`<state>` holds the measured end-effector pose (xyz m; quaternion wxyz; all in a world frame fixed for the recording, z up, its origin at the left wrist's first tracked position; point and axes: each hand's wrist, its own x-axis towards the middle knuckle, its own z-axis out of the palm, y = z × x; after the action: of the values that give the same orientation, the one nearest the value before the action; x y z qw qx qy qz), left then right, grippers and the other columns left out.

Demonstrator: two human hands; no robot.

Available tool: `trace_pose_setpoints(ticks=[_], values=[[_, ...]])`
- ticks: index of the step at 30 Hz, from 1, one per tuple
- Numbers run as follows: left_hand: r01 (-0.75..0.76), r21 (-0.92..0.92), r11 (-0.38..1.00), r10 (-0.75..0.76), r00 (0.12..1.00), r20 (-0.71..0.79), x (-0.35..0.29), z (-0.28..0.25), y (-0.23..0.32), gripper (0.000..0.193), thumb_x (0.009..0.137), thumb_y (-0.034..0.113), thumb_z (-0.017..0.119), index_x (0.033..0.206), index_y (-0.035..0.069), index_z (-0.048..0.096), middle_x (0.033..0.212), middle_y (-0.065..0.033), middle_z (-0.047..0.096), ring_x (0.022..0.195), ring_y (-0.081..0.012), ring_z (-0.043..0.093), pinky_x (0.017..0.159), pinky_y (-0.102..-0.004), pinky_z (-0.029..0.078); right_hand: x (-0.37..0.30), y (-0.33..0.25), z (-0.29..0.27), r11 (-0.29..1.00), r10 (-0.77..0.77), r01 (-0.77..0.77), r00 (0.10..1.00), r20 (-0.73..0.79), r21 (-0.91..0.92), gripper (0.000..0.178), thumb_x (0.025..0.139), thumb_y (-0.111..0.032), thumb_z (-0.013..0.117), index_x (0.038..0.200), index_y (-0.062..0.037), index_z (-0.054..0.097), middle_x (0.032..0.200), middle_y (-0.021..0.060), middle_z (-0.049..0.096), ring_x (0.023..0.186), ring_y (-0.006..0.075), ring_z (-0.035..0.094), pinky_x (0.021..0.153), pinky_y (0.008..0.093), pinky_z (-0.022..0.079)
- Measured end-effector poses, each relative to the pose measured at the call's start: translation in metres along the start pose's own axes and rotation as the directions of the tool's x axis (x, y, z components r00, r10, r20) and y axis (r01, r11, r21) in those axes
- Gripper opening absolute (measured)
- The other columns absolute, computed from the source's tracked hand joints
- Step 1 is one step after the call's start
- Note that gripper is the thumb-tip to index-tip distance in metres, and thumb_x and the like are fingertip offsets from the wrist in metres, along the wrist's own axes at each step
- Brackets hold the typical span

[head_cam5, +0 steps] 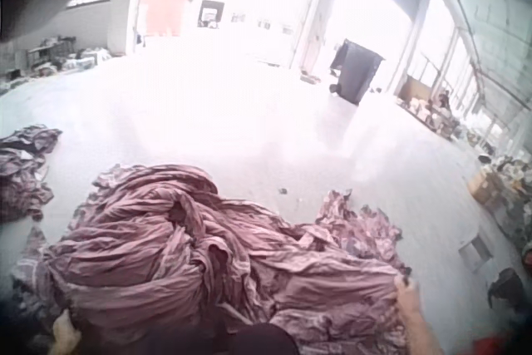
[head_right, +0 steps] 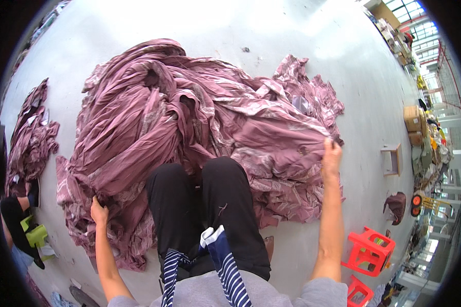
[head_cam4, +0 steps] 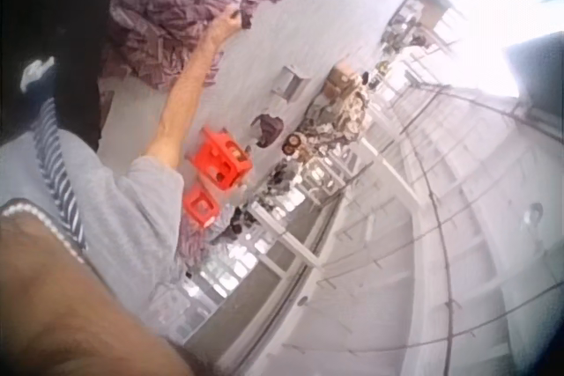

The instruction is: The person repeatedly picks up pieces of pink patterned fabric from a large pile, unfolds and inspects them by hand, and places them back into the pile. The hands manipulate the fabric continuously without using tools.

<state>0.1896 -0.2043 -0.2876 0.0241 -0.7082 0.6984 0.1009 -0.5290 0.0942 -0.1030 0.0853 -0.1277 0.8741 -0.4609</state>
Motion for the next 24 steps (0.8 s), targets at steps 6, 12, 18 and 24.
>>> trace_pose_setpoints(ticks=[6,12,18,24], values=[[-0.116,-0.509,0.853,0.016,0.980,-0.197,-0.070,-0.058,0.039,0.038,0.083,0.005,0.064,0.120,0.009,0.059,0.073,-0.0055,0.064,0.061,-0.0152,0.061,0.059,-0.0318,0.048,-0.078,-0.112,-0.091,0.796,-0.158,0.137,0.987,-0.017,0.589,0.025,0.088,-0.018,0.063,0.108,-0.0055,0.057,0.100,0.0025,0.057,0.093,0.0135,0.055,0.087,0.0287,0.044],[-0.154,-0.934,0.323,0.242,0.967,-0.076,-0.114,-0.123,0.167,0.025,0.089,0.005,0.061,0.113,0.003,0.062,0.080,-0.0057,0.066,0.061,-0.0082,0.059,0.053,-0.0218,0.048,-0.152,-0.145,-0.134,0.825,-0.327,0.354,0.935,-0.139,0.442,0.019,0.087,-0.012,0.061,0.104,-0.0043,0.059,0.094,0.0010,0.057,0.091,0.0110,0.055,0.086,0.0292,0.044],[0.380,-0.906,-0.187,0.843,0.535,0.050,-0.196,-0.166,0.240,0.058,0.095,0.051,0.043,0.124,0.001,0.053,0.111,-0.0142,0.063,0.097,-0.0197,0.061,0.073,-0.0315,0.052,-0.267,-0.204,-0.033,0.343,-0.887,0.765,0.072,0.456,0.545,0.018,0.067,-0.008,0.068,0.082,-0.0058,0.059,0.077,0.0064,0.063,0.063,0.0213,0.062,0.056,0.0331,0.050],[0.584,-0.789,-0.193,0.701,0.645,0.305,-0.203,-0.139,0.231,0.059,0.097,0.049,0.039,0.129,0.001,0.048,0.123,-0.0126,0.059,0.115,-0.0213,0.056,0.101,-0.0384,0.041,-0.329,-0.121,0.051,0.413,-0.779,0.796,0.058,0.624,0.443,0.022,0.072,-0.011,0.062,0.092,-0.0044,0.057,0.086,0.0089,0.059,0.079,0.0260,0.060,0.068,0.0366,0.051]])
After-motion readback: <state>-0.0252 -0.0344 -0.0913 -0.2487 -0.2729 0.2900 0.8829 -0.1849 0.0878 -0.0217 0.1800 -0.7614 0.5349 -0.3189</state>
